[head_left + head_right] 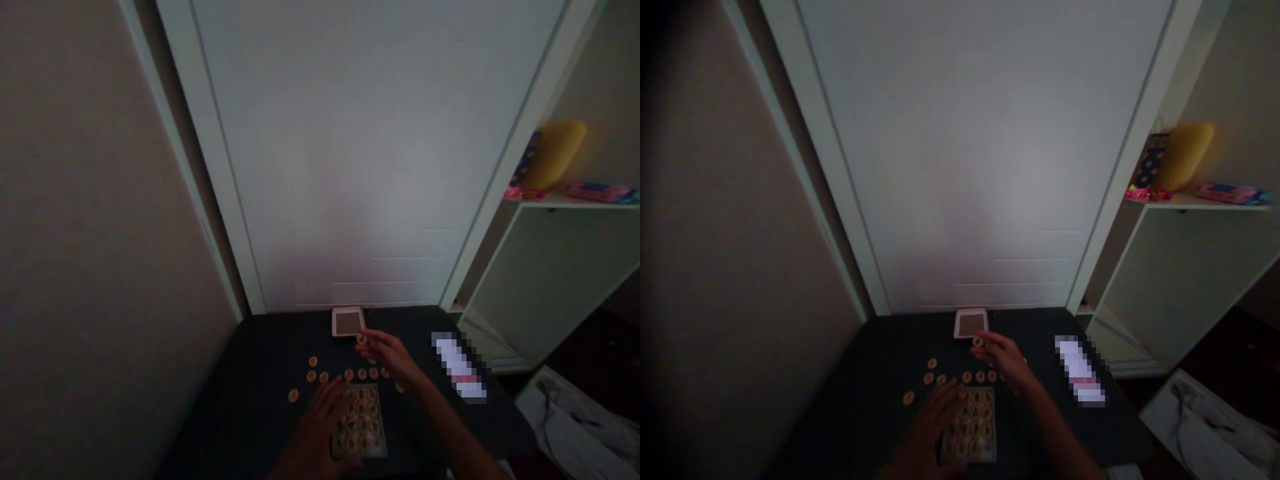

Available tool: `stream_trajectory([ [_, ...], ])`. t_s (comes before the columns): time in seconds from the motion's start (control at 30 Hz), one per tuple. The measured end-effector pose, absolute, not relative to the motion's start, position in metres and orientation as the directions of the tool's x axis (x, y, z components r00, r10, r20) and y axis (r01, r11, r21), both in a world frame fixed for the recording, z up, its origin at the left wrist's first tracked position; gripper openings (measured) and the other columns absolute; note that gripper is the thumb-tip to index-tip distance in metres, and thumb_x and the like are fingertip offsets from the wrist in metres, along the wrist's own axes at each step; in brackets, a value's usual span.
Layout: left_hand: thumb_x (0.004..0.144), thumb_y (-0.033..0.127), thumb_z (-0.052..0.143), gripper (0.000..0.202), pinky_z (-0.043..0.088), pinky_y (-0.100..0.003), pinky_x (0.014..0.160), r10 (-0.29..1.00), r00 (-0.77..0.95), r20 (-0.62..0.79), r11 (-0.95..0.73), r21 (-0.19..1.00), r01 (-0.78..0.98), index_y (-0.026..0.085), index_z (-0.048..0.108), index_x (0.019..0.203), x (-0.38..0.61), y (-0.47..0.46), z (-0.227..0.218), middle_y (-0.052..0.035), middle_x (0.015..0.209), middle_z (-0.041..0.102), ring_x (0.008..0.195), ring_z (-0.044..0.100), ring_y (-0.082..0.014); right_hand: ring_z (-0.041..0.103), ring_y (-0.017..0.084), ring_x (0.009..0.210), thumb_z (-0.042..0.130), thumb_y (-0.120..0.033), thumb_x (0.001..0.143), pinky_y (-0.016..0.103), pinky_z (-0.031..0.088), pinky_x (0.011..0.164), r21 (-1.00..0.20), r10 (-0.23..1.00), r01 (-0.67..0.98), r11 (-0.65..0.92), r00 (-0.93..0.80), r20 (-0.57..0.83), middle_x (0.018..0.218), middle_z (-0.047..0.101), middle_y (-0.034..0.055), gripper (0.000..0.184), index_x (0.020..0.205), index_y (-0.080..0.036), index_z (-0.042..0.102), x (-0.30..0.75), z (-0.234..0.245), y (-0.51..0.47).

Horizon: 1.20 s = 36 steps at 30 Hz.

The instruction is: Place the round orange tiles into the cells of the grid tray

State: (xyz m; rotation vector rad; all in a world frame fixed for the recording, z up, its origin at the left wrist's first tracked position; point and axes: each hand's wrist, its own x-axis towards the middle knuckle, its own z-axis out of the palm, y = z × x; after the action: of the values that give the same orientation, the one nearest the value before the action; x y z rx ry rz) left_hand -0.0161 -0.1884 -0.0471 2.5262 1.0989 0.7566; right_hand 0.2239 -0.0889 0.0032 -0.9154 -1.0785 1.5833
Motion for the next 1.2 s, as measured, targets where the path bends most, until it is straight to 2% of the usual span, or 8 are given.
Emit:
stream_trajectory([
  [0.07,0.071,0.061,0.078,0.101,0.035,-0.064,0.113,0.73,0.595,0.336,-0.682,0.406,0.608,0.032,0.027,0.154,-0.019,-0.19,-0.056,-0.0105,0.16,0.032,0.146,0.028,-0.0405,0.072,0.029,0.104,0.08,-0.046,0.075,0.047,0.052,0.098,-0.938,0.962,-0.309,-0.154,-0.262,-0.072,0.105,0.077,0.0131,0.05,0.115,-0.018,0.07,0.224,0.006,-0.089],
  [0.23,0.074,0.059,0.076,0.101,0.034,-0.069,0.11,0.706,0.611,0.357,-0.706,0.301,0.641,0.031,0.024,0.156,-0.022,-0.185,-0.077,-0.0105,0.162,0.028,0.147,0.021,-0.0442,0.074,0.028,0.099,0.081,-0.046,0.074,0.045,0.054,0.095,-0.934,0.955,-0.313,-0.172,-0.286,-0.08,0.105,0.077,0.0125,0.049,0.113,-0.017,0.071,0.226,0.01,-0.089],
  [0.5,0.083,0.056,0.067,0.086,0.04,-0.064,0.109,0.69,0.601,0.404,-0.711,0.224,0.666,0.031,0.027,0.155,-0.025,-0.18,-0.09,-0.0083,0.159,0.035,0.145,0.03,-0.0411,0.074,0.027,0.098,0.085,-0.049,0.07,0.04,0.056,0.091,-0.949,0.948,-0.258,-0.182,-0.301,-0.1,0.111,0.075,0.0115,0.053,0.112,-0.019,0.072,0.233,0.01,-0.097],
  [0.73,0.083,0.059,0.066,0.085,0.041,-0.061,0.11,0.716,0.568,0.405,-0.683,0.241,0.69,0.031,0.029,0.154,-0.022,-0.185,-0.086,-0.0074,0.159,0.036,0.143,0.035,-0.0383,0.074,0.026,0.096,0.086,-0.047,0.068,0.04,0.055,0.09,-0.946,0.948,-0.273,-0.175,-0.306,-0.088,0.107,0.075,0.0099,0.053,0.11,-0.018,0.071,0.236,0.01,-0.102],
  [0.97,0.079,0.059,0.071,0.087,0.041,-0.061,0.11,0.748,0.526,0.405,-0.65,0.282,0.706,0.031,0.034,0.152,-0.019,-0.188,-0.081,-0.0094,0.156,0.04,0.142,0.035,-0.0405,0.074,0.024,0.092,0.089,-0.046,0.065,0.039,0.056,0.089,-0.935,0.942,-0.293,-0.198,-0.322,-0.099,0.103,0.075,0.0079,0.053,0.107,-0.018,0.071,0.232,0.008,-0.112],
  [1.2,0.071,0.059,0.078,0.09,0.038,-0.062,0.11,0.786,0.494,0.372,-0.611,0.344,0.713,0.031,0.041,0.149,-0.017,-0.189,-0.079,-0.011,0.155,0.04,0.141,0.035,-0.0424,0.073,0.021,0.089,0.091,-0.038,0.063,0.04,0.053,0.092,-0.93,0.934,-0.311,-0.195,-0.348,-0.079,0.1,0.075,0.005,0.045,0.098,-0.019,0.071,0.233,0.008,-0.128],
])
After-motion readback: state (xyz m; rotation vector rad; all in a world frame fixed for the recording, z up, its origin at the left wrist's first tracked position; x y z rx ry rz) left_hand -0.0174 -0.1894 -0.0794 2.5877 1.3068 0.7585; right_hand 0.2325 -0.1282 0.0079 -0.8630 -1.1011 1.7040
